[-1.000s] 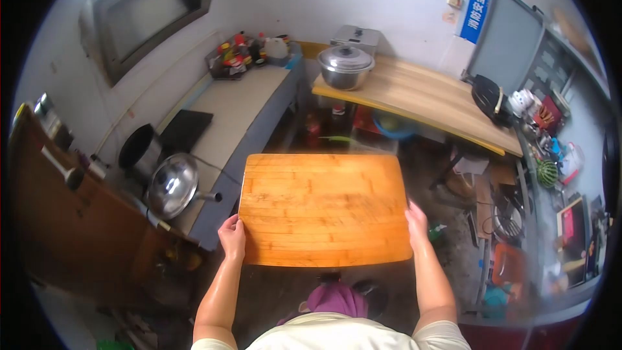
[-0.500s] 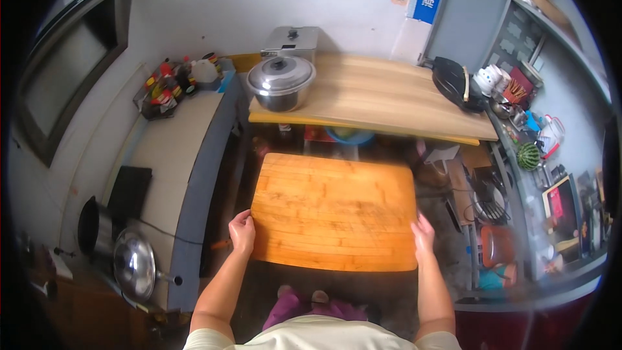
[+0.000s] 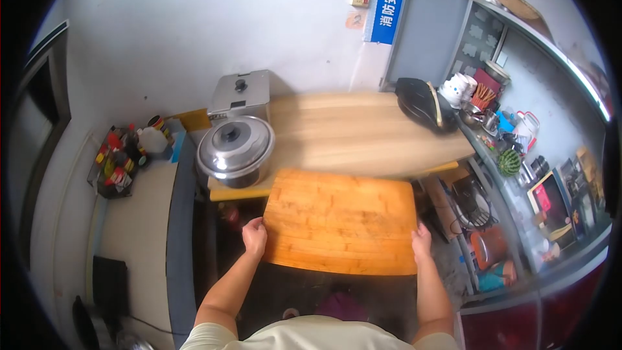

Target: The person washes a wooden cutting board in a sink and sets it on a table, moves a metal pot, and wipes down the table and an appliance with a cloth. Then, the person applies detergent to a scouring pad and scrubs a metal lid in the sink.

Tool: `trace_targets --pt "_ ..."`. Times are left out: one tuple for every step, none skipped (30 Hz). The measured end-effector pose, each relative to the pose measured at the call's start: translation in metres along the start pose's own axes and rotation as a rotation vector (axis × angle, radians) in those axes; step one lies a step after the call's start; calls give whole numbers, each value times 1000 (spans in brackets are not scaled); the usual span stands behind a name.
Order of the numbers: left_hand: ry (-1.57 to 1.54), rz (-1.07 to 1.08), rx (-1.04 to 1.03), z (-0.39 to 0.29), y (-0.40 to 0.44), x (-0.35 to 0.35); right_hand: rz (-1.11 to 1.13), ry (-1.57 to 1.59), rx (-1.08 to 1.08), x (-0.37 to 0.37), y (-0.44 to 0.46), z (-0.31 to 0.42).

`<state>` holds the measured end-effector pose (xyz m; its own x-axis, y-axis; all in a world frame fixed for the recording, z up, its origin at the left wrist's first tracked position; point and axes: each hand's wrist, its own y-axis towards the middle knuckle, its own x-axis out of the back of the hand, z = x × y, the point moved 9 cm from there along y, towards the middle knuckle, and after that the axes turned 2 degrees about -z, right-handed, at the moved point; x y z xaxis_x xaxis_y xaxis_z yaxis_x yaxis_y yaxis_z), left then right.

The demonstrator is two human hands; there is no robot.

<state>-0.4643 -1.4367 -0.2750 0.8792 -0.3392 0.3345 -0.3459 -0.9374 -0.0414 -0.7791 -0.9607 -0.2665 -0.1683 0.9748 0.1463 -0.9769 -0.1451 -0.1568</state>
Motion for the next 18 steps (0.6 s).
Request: trace_targets --pt "-2 -5 4 1 13 -12 -6 -12 -3 -5 15 2" --pt "11 0 7 2 25 -25 -16 -73 12 -9 38 -2" --pt "20 2 7 -5 35 -37 -24 -133 34 -13 68 -10" --pt "27 0 8 -12 46 -51 -31 -194 59 -19 95 -7" --pt "53 -23 -5 -19 58 -64 -16 -204 107 -28 123 -3" --pt "88 -45 -11 -24 67 -75 3 -215 145 -39 145 2" --pt "124 -68 -15 -30 74 -87 24 -228 182 -48 168 6" --pt "198 -102 -26 -42 81 -98 7 -433 270 -53 203 4" --pt "199 -110 -14 -55 96 -116 15 -471 279 -68 227 28" --pt "211 -108 7 -61 105 -129 24 -515 272 -82 228 54" --pt "224 -106 37 -64 110 -140 38 -565 263 -93 237 69" --pt "227 -150 -26 -80 118 -151 88 -568 277 -104 260 68" --pt "275 -151 -29 -83 130 -165 133 -569 292 -116 284 65" --pt "323 -147 -32 -83 143 -181 175 -571 304 -125 303 63" --pt "368 -141 -39 -86 155 -196 205 -674 353 -137 313 75" --pt "445 -198 -214 -113 161 -208 234 -778 403 -153 316 93" --pt "522 -250 -387 -143 161 -222 265 -884 451 -169 312 107" --pt "602 -298 -557 -167 154 -234 363 -973 479 -188 302 111"
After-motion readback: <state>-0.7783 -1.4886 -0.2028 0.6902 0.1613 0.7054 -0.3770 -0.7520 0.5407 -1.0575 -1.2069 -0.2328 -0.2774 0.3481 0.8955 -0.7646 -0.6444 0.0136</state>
